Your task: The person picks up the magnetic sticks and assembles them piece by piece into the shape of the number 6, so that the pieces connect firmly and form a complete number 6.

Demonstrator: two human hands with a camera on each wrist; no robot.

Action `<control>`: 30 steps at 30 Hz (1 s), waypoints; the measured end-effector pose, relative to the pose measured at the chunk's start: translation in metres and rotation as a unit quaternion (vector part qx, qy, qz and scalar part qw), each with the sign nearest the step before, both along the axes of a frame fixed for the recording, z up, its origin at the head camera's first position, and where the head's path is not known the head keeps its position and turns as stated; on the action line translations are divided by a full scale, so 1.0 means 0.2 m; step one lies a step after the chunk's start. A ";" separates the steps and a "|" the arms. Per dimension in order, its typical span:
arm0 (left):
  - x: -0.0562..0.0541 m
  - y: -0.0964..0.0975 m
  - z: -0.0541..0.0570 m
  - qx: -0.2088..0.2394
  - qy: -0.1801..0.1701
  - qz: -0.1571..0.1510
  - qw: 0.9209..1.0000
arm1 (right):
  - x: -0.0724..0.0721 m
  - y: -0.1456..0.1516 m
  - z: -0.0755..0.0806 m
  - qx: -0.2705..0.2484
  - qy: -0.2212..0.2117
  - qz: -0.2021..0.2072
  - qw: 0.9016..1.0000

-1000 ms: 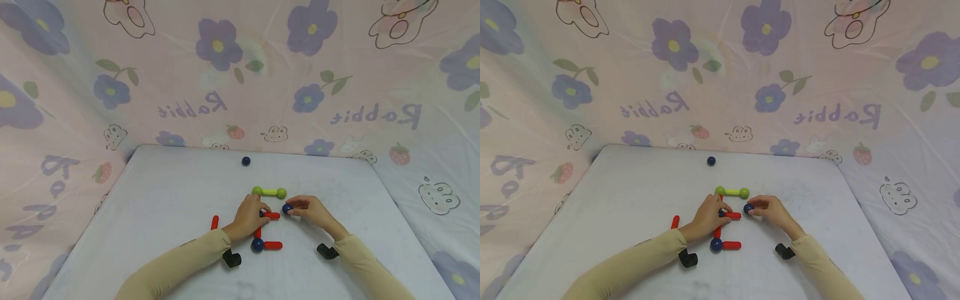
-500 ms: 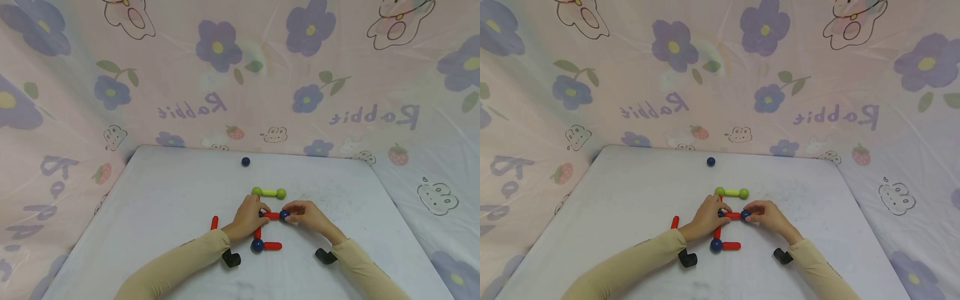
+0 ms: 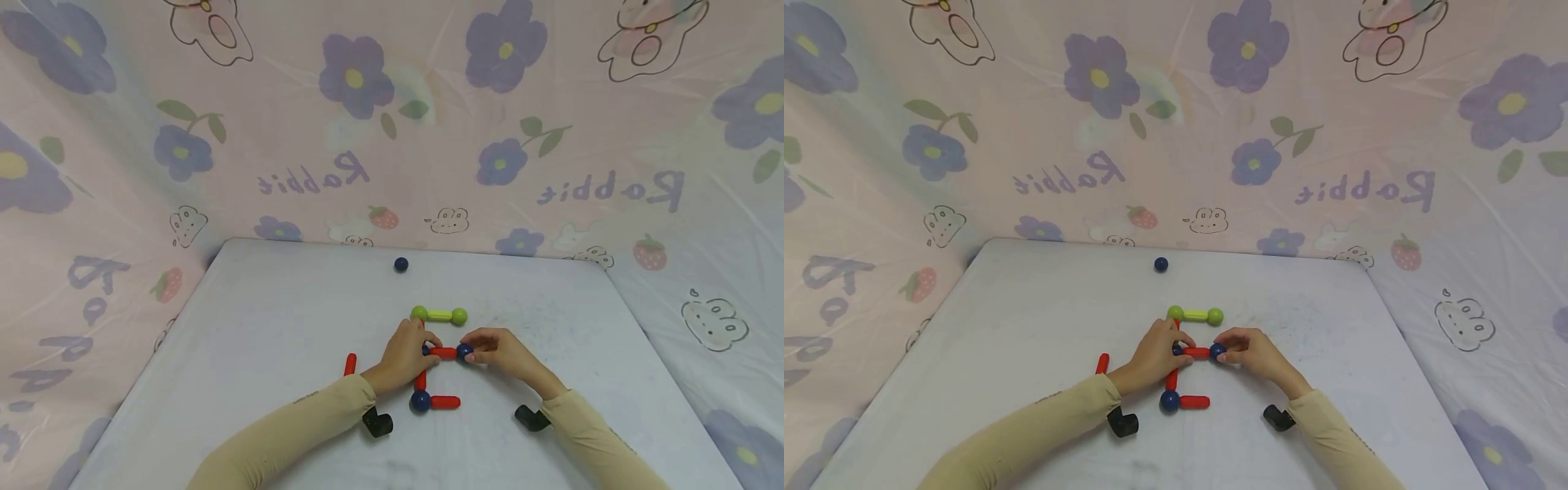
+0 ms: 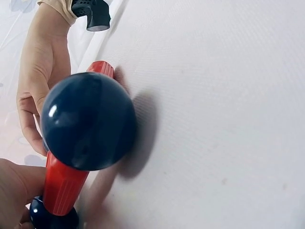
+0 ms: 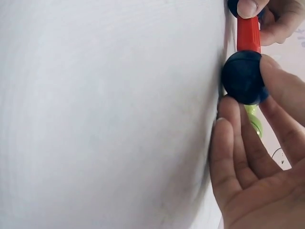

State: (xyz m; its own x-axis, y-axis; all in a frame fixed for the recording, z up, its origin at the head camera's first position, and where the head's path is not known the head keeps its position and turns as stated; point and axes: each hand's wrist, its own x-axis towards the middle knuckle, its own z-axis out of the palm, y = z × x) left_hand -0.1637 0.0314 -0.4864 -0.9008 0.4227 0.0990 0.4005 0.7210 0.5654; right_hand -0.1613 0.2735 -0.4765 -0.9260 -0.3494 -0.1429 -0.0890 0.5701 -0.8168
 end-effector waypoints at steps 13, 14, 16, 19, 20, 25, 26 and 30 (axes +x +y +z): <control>0.04 -0.02 0.02 0.038 -0.014 -0.003 0.999 | 0.00 0.00 -0.01 -0.005 -0.009 0.001 1.000; 0.05 -0.03 0.03 0.053 -0.016 -0.005 0.998 | 0.00 0.00 -0.01 -0.004 -0.007 0.003 1.000; 0.09 -0.05 0.04 0.090 -0.018 -0.009 0.996 | 0.00 0.00 -0.01 -0.005 -0.005 0.008 1.000; 0.15 -0.09 0.03 0.142 -0.029 -0.007 0.989 | 0.00 0.00 -0.01 -0.002 -0.001 0.014 1.000; 0.17 -0.10 0.03 0.158 -0.033 -0.005 0.987 | 0.00 0.00 -0.01 0.001 0.000 0.018 1.000; 0.26 -0.15 -0.01 0.217 -0.079 0.016 0.973 | -0.01 0.01 0.02 0.016 0.004 0.042 0.999; 0.28 -0.16 -0.02 0.225 -0.090 0.019 0.970 | -0.02 0.01 0.03 0.020 0.003 0.048 0.999; 0.33 -0.19 -0.04 0.226 -0.128 0.032 0.965 | -0.04 0.02 0.06 0.046 0.018 0.070 0.996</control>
